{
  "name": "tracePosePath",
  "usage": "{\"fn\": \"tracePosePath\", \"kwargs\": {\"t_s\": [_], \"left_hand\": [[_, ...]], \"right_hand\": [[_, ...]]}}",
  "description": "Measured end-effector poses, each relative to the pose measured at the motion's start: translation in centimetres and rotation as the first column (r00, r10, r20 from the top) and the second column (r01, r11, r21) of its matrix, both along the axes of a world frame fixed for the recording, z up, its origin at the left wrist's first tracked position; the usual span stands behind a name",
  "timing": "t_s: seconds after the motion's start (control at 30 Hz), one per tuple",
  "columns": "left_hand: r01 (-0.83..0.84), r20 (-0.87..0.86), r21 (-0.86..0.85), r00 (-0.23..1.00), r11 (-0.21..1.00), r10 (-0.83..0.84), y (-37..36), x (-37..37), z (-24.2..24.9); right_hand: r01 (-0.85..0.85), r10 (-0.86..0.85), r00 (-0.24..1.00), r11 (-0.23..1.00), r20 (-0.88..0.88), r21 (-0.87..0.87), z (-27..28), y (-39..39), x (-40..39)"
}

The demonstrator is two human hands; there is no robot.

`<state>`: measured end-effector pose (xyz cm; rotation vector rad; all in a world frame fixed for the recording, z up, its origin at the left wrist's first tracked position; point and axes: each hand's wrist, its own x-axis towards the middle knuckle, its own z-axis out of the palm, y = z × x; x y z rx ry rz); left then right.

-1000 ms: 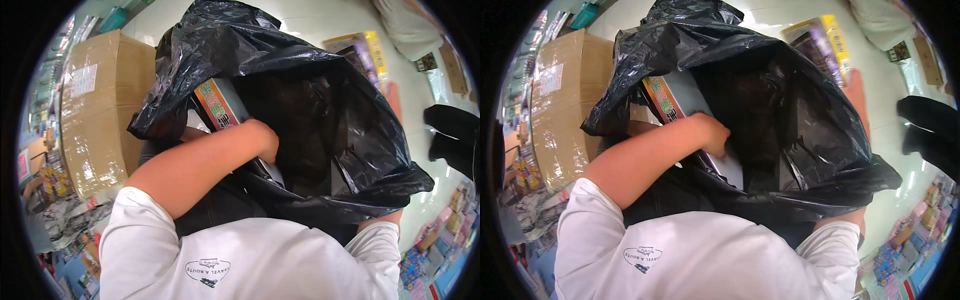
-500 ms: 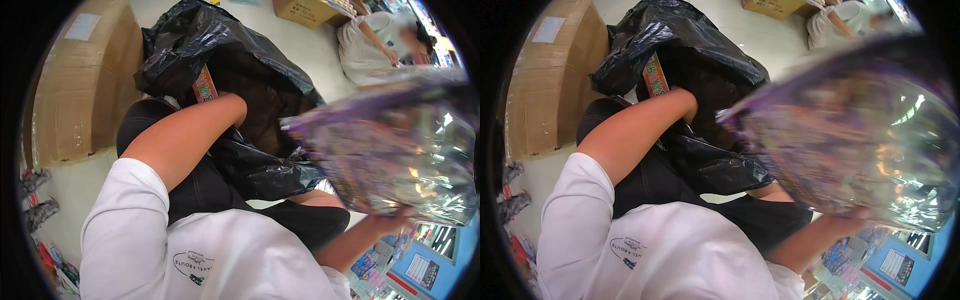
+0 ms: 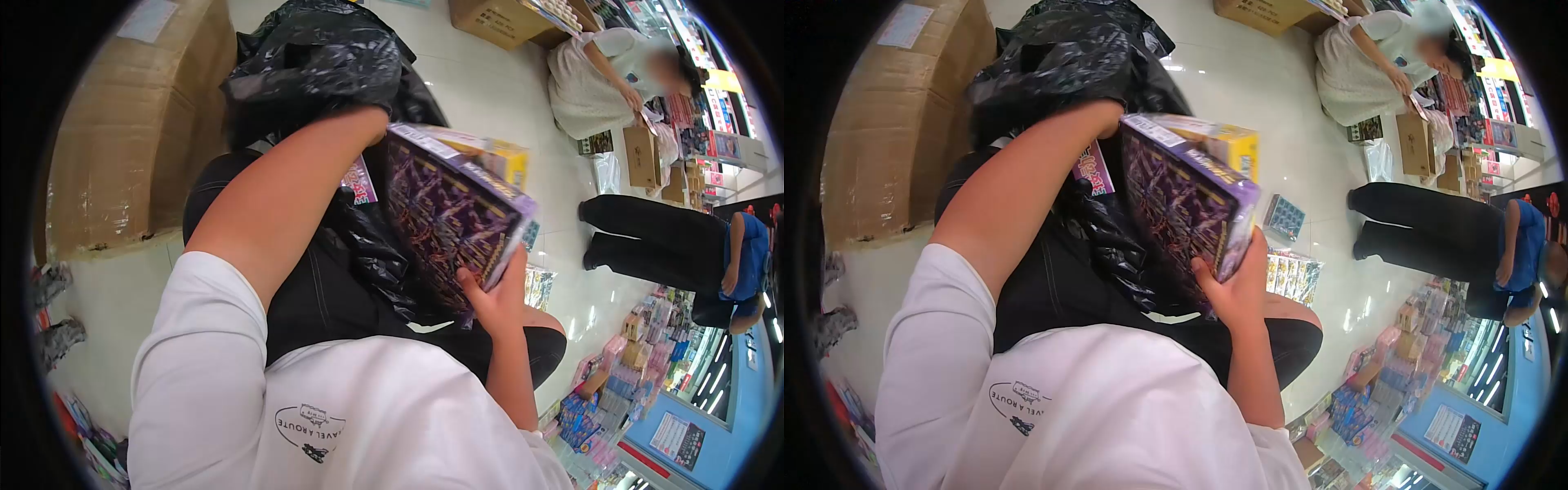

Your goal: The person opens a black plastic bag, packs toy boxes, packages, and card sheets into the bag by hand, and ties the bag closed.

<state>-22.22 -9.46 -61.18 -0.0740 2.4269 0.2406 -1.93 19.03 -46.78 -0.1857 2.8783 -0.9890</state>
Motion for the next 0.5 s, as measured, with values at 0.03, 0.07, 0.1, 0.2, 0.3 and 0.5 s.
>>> {"fn": "tracePosePath", "kwargs": {"t_s": [0.03, 0.07, 0.1, 0.2, 0.3, 0.5], "left_hand": [[-0.009, -0.012, 0.008, 1.0, 1.0, 0.009, -0.1, -0.3, 0.0], [-0.022, -0.029, 0.016, 0.999, 1.0, 0.023, -0.1, -0.5, 0.0], [-0.031, -0.034, 0.028, 0.999, 0.999, 0.032, 0.0, -0.5, 0.2], [-0.096, 0.01, 0.17, 0.995, 0.981, 0.096, 0.5, -0.8, 2.2], [-0.198, -0.088, 0.388, 0.964, 0.9, 0.25, 0.8, 0.3, 5.9], [-0.036, -0.16, 0.592, 0.974, 0.805, 0.161, 0.8, -2.7, 0.7]], "right_hand": [[-0.017, 0.016, 1.0, 0.997, 0.016, 0.075, -0.1, -0.2, -0.3], [-0.012, 0.01, 1.0, 0.997, 0.018, 0.073, -0.2, -0.4, -0.5], [-0.049, 0.043, 0.998, 0.989, 0.041, 0.137, -0.4, -0.7, -0.6], [-0.15, 0.119, 0.984, 0.954, 0.131, 0.26, -1.2, -1.0, -1.0], [-0.143, 0.111, 0.985, 0.954, 0.132, 0.264, -1.6, -0.9, -0.6], [-0.082, 0.08, 0.997, 0.975, 0.017, 0.208, 2.0, -1.7, 1.0]]}}
